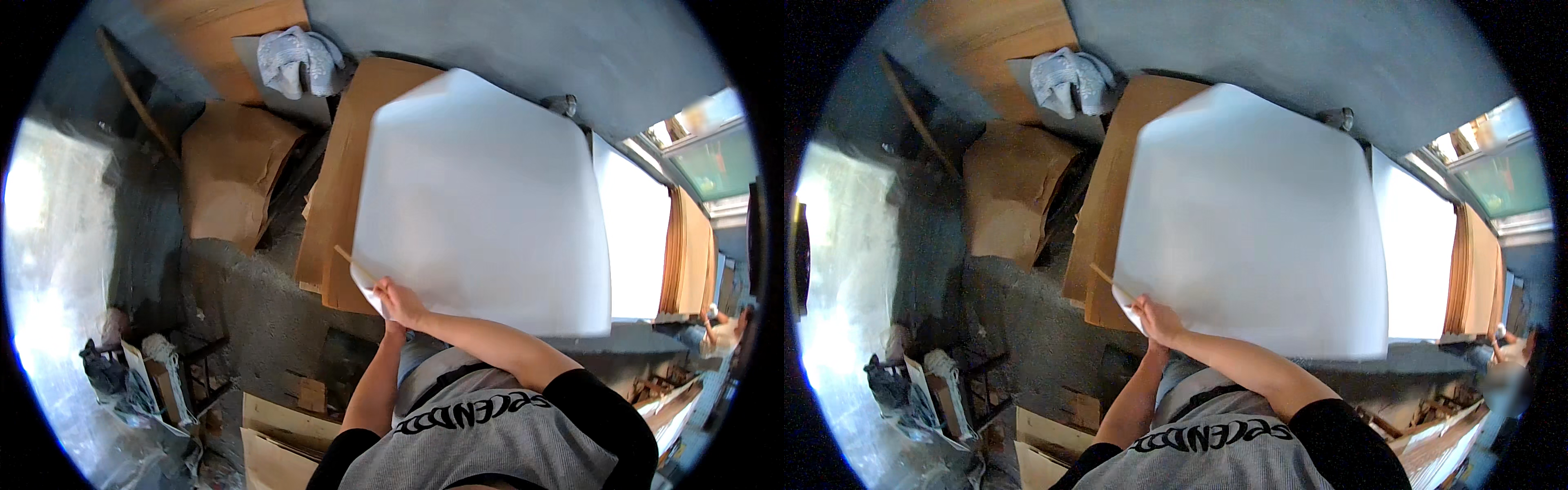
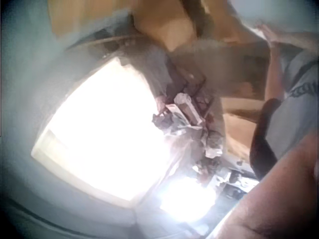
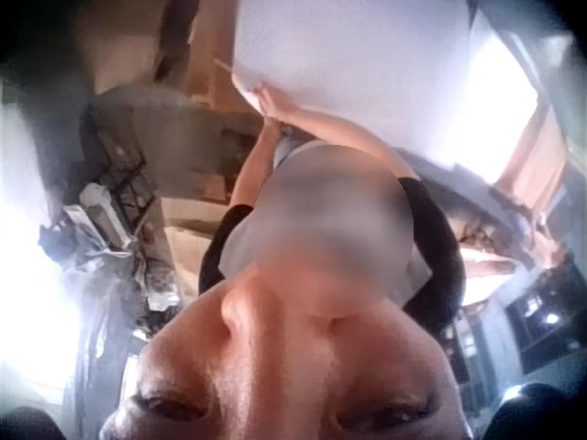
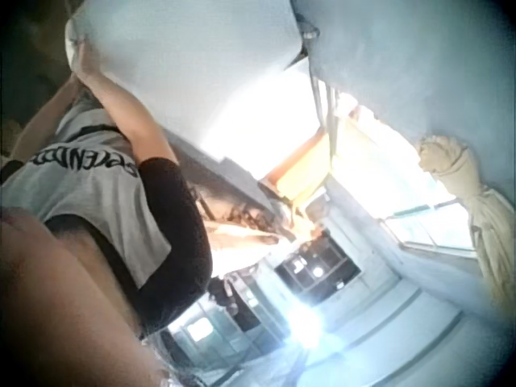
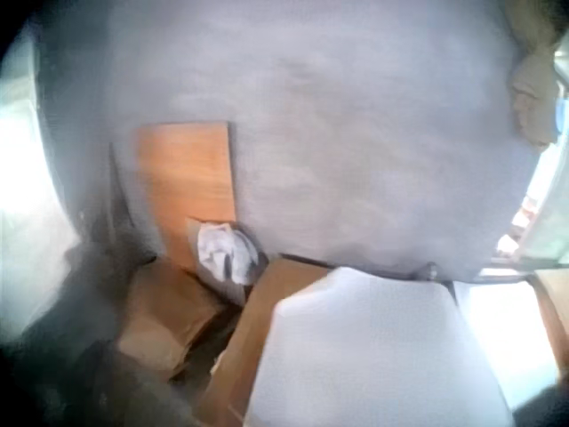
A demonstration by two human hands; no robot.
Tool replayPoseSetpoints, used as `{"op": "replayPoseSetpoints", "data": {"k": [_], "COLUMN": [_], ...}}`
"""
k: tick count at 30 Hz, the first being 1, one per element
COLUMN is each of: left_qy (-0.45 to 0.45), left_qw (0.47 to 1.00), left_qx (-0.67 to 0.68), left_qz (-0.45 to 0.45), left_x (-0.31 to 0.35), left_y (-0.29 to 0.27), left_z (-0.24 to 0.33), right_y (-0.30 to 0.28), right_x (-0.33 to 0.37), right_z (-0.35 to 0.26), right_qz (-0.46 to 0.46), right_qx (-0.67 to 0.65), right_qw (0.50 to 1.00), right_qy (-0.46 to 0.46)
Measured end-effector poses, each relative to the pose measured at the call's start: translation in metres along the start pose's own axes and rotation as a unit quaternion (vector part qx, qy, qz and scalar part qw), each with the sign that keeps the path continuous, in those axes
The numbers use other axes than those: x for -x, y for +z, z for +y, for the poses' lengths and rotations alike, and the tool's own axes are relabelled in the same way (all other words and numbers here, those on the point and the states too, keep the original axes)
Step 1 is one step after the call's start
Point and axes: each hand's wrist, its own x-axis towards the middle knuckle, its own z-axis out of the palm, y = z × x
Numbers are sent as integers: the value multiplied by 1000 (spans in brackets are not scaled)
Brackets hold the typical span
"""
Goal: The person repeatedly picks up large sheets of white paper and places them onto a long wooden structure that is partially covered with brown paper. The person handles the sheets one at a time, aligning them along the surface. Other people are visible in the background working on similar tasks.
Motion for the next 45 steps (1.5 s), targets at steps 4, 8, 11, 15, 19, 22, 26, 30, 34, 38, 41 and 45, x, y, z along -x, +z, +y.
{"op": "replayPoseSetpoints", "data": {"k": [4, 8, 11, 15, 19, 22, 26, 30, 34, 38, 41, 45], "left_qy": [64, -157, -156, -155, -164, -187, -190, -172, -250, -245, -259, -251], "left_qw": [994, 976, 970, 968, 964, 958, 958, 962, 954, 953, 952, 964], "left_qx": [82, -147, -188, -196, -211, -219, -213, -211, -159, -166, -132, -78], "left_qz": [29, -42, 9, -14, 9, 20, 21, -18, 41, -61, -93, -36], "left_x": [4, -8, -1, -6, -6, -12, -6, -13, -12, 4, 20, 13], "left_y": [11, -16, -3, -15, -18, -19, -14, -28, -35, -50, -55, -72], "left_z": [1, 6, 11, 8, 11, 12, 14, 14, 15, 19, 35, 41], "right_y": [15, -23, -86, -151, -195, -218, -230, -241, -221, -210, -201, -195], "right_x": [0, 4, 24, 101, 148, 147, 134, 126, 148, 202, 232, 272], "right_z": [8, 43, 74, 163, 194, 194, 228, 228, 259, 243, 232, 244], "right_qz": [3, -13, -4, 194, 469, 484, 449, 455, 538, 474, 509, 521], "right_qx": [17, -44, -219, -245, -411, -533, -576, -439, -461, -458, -442, -442], "right_qw": [1000, 994, 953, 890, 677, 576, 563, 638, 623, 670, 660, 638], "right_qy": [23, 95, 207, 331, 392, 387, 387, 440, 332, 341, 330, 353]}}
